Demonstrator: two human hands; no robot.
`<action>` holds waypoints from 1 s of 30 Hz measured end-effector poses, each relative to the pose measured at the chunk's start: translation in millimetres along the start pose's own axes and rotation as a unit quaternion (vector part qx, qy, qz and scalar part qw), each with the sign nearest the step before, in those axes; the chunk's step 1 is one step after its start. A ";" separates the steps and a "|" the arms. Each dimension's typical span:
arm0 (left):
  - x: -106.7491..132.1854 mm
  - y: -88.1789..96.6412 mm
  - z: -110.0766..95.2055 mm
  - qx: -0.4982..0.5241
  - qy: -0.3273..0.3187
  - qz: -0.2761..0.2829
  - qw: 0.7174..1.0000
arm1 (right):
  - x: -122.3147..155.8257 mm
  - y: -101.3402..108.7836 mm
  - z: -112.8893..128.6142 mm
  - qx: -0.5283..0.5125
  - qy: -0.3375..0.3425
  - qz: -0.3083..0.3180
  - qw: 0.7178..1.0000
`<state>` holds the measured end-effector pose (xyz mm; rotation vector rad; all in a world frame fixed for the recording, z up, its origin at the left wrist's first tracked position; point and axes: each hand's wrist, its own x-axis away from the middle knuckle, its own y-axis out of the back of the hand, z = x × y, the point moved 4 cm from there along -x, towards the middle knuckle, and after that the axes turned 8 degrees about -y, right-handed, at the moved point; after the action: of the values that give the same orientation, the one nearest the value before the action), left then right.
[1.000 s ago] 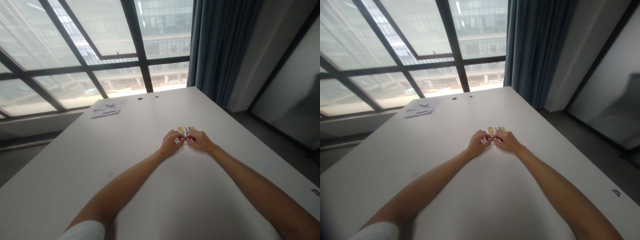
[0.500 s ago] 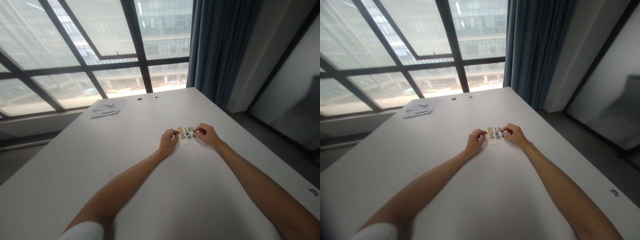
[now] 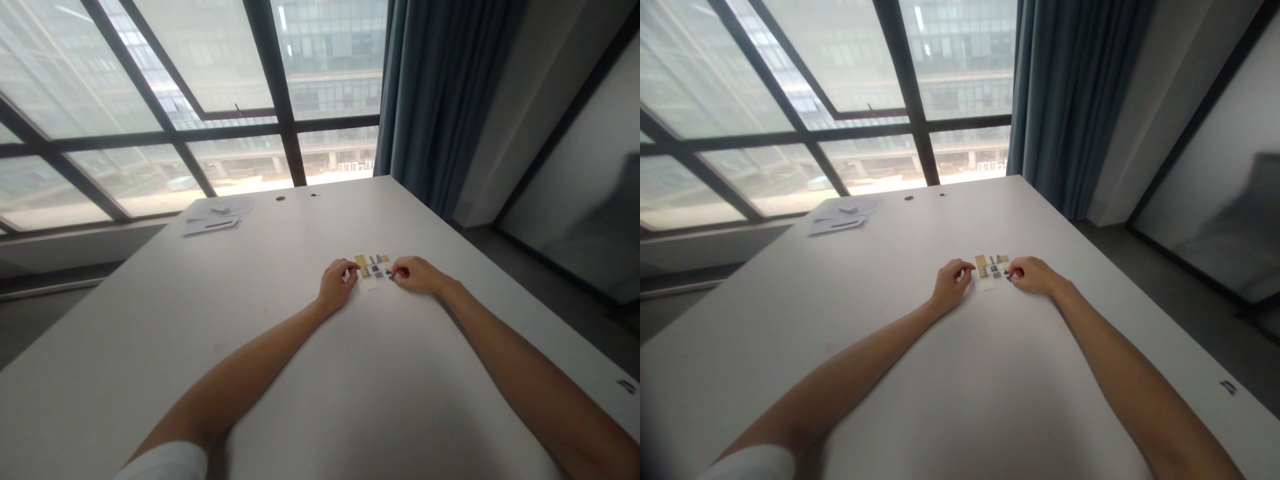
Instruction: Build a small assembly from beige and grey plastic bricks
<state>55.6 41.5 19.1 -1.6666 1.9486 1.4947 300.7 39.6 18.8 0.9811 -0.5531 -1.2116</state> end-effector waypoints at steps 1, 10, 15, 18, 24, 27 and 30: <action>-0.1 0.0 0.0 0.001 -0.002 0.000 1.000 | -0.2 0.4 0.1 0.004 0.000 -0.001 1.000; 1.0 0.1 1.8 -0.001 -0.004 0.004 1.000 | 0.4 1.2 1.7 0.029 -0.004 -0.007 1.000; 0.6 0.2 1.1 0.003 -0.003 0.002 1.000 | -0.8 -0.7 3.3 0.052 -0.014 -0.003 0.999; -0.2 0.2 0.5 0.004 -0.006 0.002 1.000 | -1.6 -1.8 4.4 0.055 -0.013 -0.004 0.998; -0.4 0.0 1.3 -0.001 -0.002 0.010 1.000 | -1.3 -2.7 5.0 0.055 -0.008 -0.013 0.998; -0.3 0.1 0.8 0.000 -0.002 0.009 1.000 | -0.9 -3.2 4.7 0.051 -0.006 -0.014 0.999; -0.5 0.1 -0.1 0.000 -0.002 0.009 1.000 | -0.8 -3.8 3.5 0.049 -0.007 -0.016 0.999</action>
<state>55.7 41.8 19.5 -1.6499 1.9675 1.5018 295.7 39.2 17.4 1.0680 -0.6154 -1.2296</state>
